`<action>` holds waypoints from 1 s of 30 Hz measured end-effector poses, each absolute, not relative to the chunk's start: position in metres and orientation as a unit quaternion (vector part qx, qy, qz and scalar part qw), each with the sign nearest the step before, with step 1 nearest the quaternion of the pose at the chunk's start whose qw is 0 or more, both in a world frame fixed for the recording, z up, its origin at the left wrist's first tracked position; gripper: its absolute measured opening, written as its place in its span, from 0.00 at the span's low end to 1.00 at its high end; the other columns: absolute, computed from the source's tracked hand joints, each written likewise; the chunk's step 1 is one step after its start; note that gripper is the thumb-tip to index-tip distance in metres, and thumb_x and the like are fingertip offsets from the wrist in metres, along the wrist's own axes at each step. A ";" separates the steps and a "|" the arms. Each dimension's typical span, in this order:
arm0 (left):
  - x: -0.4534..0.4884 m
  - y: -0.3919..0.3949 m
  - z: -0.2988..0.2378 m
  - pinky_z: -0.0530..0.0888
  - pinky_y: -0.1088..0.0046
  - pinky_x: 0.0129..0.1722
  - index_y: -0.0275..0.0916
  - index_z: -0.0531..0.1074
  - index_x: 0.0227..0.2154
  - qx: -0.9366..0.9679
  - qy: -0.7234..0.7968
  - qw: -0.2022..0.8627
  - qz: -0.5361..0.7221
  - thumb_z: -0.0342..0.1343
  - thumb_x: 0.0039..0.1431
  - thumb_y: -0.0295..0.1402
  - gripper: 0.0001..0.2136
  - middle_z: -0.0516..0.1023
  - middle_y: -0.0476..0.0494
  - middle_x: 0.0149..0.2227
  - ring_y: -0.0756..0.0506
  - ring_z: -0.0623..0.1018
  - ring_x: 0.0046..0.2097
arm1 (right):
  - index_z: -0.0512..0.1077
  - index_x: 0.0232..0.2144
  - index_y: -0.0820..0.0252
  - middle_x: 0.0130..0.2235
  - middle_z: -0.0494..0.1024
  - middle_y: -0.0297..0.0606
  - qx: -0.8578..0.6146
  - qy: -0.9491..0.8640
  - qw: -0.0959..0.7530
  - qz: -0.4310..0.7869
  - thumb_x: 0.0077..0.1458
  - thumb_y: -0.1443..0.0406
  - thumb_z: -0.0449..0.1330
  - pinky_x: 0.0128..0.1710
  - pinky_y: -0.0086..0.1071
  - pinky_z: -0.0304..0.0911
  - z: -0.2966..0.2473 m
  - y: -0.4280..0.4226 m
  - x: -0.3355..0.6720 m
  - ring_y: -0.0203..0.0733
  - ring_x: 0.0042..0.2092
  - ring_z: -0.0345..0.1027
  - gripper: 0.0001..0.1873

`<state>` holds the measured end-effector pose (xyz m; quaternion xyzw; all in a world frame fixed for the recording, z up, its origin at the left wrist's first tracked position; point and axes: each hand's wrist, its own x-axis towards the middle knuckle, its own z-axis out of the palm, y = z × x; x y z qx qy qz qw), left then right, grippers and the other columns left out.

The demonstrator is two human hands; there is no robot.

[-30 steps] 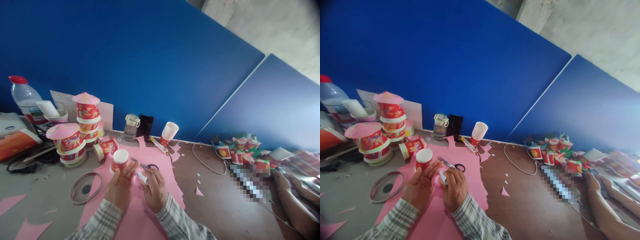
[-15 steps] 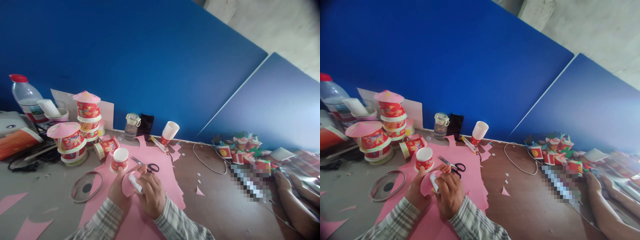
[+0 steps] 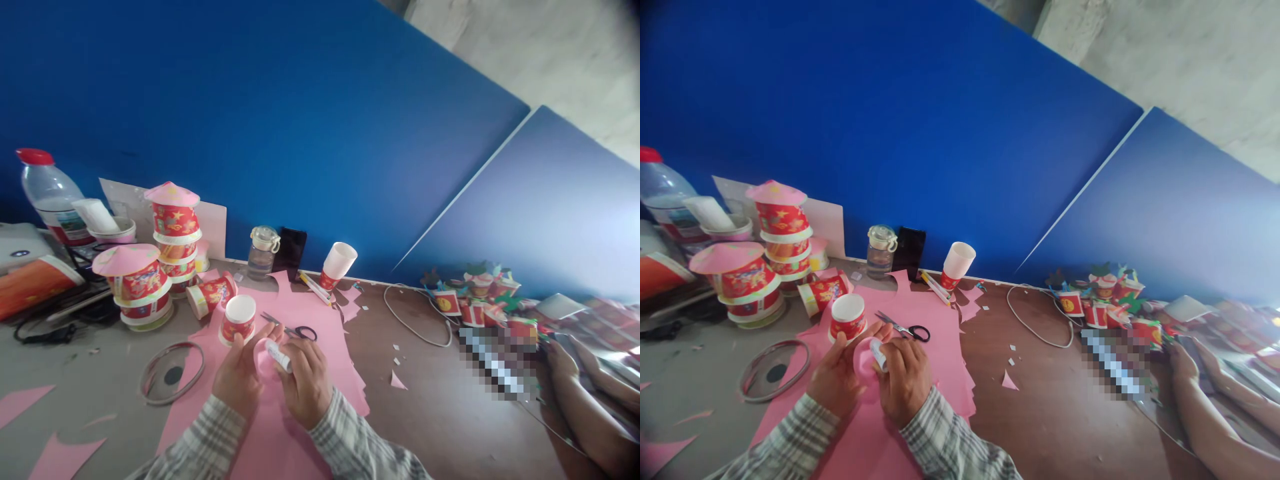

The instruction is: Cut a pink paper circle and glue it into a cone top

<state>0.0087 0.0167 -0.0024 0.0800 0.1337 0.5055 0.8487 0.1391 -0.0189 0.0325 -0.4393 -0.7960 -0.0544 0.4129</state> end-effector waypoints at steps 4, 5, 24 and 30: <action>0.008 0.018 -0.003 0.53 0.57 0.52 0.36 0.66 0.41 0.056 0.161 0.843 0.511 0.41 0.47 0.47 0.25 0.73 0.38 0.43 0.39 0.58 0.52 | 0.66 0.37 0.60 0.33 0.74 0.41 -0.445 -0.799 0.401 -0.051 0.55 0.67 0.53 0.34 0.36 0.65 0.033 -0.017 0.141 0.45 0.34 0.68 0.06; 0.009 0.018 -0.001 0.54 0.57 0.52 0.35 0.66 0.41 0.051 0.173 0.839 0.514 0.41 0.46 0.47 0.25 0.73 0.37 0.43 0.39 0.59 0.52 | 0.67 0.37 0.60 0.33 0.74 0.40 -0.446 -0.800 0.397 -0.050 0.55 0.67 0.53 0.34 0.36 0.65 0.033 -0.017 0.142 0.45 0.34 0.68 0.06; 0.016 0.009 0.020 0.69 0.56 0.36 0.33 0.66 0.40 0.001 0.221 0.877 0.427 0.42 0.36 0.57 0.35 0.72 0.32 0.41 0.34 0.69 0.42 | 0.63 0.45 0.58 0.35 0.75 0.40 -0.336 -0.862 0.377 -0.040 0.51 0.74 0.54 0.35 0.36 0.67 0.044 -0.027 0.138 0.45 0.34 0.69 0.18; 0.021 0.007 0.022 0.70 0.60 0.36 0.35 0.67 0.37 0.040 0.156 0.879 0.449 0.43 0.39 0.55 0.30 0.74 0.36 0.36 0.37 0.71 0.39 | 0.66 0.40 0.60 0.33 0.74 0.41 -0.381 -0.842 0.378 -0.058 0.52 0.71 0.54 0.33 0.36 0.66 0.044 -0.023 0.141 0.45 0.33 0.68 0.12</action>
